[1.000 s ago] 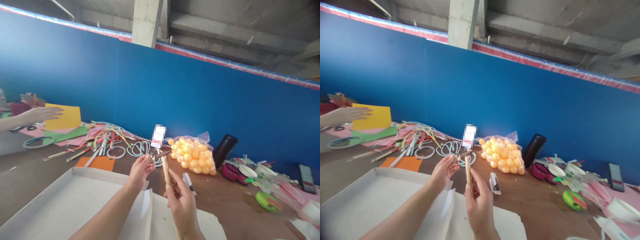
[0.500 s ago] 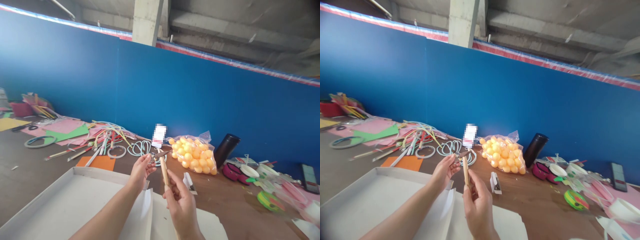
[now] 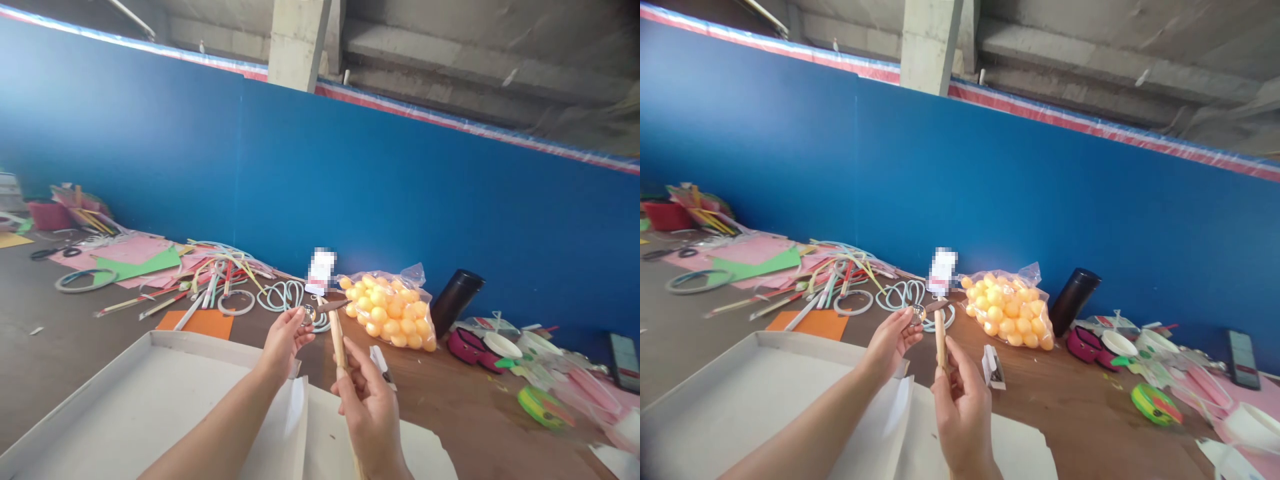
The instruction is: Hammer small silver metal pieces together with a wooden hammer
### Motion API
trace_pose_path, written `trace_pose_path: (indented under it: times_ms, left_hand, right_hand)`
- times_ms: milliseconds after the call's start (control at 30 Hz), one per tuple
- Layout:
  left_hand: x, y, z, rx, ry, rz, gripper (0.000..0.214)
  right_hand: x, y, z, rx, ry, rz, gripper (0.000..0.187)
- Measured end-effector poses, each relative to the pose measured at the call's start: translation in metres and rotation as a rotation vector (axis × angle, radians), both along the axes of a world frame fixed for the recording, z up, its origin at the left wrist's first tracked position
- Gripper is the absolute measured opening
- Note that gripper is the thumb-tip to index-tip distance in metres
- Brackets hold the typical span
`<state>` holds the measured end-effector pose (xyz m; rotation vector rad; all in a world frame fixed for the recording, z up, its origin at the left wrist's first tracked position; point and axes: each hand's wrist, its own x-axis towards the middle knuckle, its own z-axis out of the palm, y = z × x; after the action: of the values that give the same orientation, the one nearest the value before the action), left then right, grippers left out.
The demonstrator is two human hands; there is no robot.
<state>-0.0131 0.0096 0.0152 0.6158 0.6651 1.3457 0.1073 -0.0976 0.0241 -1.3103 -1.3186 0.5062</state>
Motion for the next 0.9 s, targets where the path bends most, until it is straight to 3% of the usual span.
trace_pose_path:
  times_ms: [900]
  left_hand:
    - [-0.0003, 0.0016, -0.0019, -0.022, -0.024, 0.024, 0.017]
  right_hand:
    - [-0.0028, 0.0005, -0.0015, -0.048, 0.019, 0.056, 0.044]
